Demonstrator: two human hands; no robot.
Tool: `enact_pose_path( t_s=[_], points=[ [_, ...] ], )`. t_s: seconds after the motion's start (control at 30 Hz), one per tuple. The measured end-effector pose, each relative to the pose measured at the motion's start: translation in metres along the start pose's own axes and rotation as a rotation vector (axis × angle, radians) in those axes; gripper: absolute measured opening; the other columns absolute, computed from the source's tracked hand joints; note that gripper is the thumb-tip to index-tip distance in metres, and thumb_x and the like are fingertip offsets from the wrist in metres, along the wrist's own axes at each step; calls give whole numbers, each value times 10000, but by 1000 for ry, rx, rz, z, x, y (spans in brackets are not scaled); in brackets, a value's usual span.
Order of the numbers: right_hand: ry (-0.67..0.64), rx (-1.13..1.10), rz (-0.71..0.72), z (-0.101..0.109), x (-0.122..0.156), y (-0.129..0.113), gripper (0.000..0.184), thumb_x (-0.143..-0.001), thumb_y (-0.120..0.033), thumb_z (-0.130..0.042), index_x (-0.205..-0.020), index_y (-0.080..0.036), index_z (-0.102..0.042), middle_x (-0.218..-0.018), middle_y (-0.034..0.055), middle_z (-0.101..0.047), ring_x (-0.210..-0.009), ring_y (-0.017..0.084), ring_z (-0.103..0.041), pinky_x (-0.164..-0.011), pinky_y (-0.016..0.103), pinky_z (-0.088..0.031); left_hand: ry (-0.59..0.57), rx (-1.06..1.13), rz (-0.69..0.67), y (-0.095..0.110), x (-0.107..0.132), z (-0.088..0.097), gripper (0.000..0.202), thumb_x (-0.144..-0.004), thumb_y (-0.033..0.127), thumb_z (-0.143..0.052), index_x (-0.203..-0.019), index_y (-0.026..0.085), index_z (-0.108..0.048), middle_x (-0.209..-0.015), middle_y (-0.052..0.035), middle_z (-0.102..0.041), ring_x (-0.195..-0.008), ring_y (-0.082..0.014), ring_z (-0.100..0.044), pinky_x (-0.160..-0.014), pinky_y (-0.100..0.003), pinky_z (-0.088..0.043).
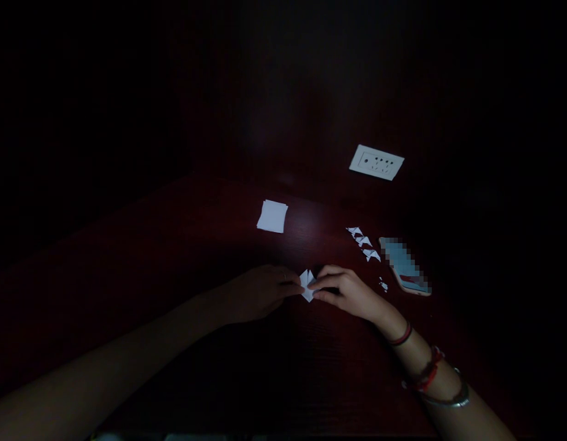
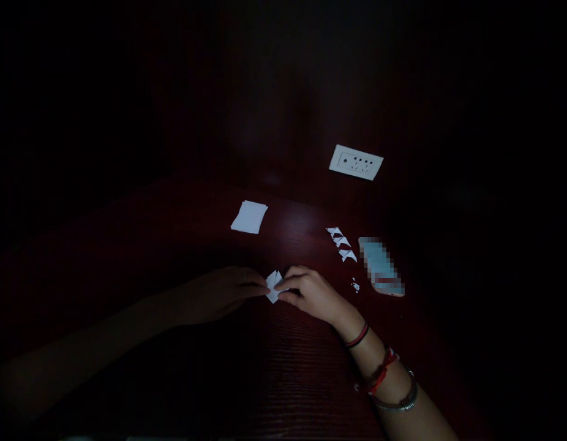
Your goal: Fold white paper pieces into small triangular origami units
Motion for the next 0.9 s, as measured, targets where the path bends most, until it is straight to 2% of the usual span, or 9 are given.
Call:
enact_pose_path(
  t_s=[0.37, 0.57, 0.77, 0.9],
  points=[
    [-2, 15, -10, 0, -1, 0, 212, -767, -221, -525, -959, -205, -614, -855, 39, -577, -802, 130, -530, -729, 263, -432, -13, 51, 32, 2, 0, 4, 367, -767, 65, -418, -1093, 221, -478, -1135, -20, -493, -1041, -155, -436, -901, -315, -329],
    [3, 21, -10, 0, 0, 1, 211, -766, -224, -525, -957, -213, -614, -848, 38, -575, -798, 133, -533, -713, 266, -435, -21, 113, 41, 4, 1, 10, 354, -796, 88, -392, -1105, 237, -477, -1128, -15, -508, -1024, -149, -461, -885, -310, -349],
    [-14, 38, 10, 0, -1, 0, 221, -776, -223, -511, -979, -211, -598, -870, 38, -564, -816, 134, -527, -747, 266, -427, 13, 44, -5, 0, 0, 2, 338, -827, 148, -404, -1136, 271, -461, -1162, -23, -479, -1051, -171, -439, -886, -324, -350],
    [-26, 107, -7, 1, -1, -4, 280, -766, -290, -521, -1022, -186, -570, -875, 50, -562, -831, 152, -518, -744, 278, -425, 22, 13, -1, 1, 2, 1, 318, -825, 158, -419, -1119, 264, -477, -1136, -25, -492, -1024, -168, -458, -876, -321, -364]
  ],
)
Point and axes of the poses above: each hand's wrist, its own x-axis away from the middle knuckle, its own z-axis out of the back of the hand, y = z × x, the point moved 2 cm from there along -x, towards the middle knuckle
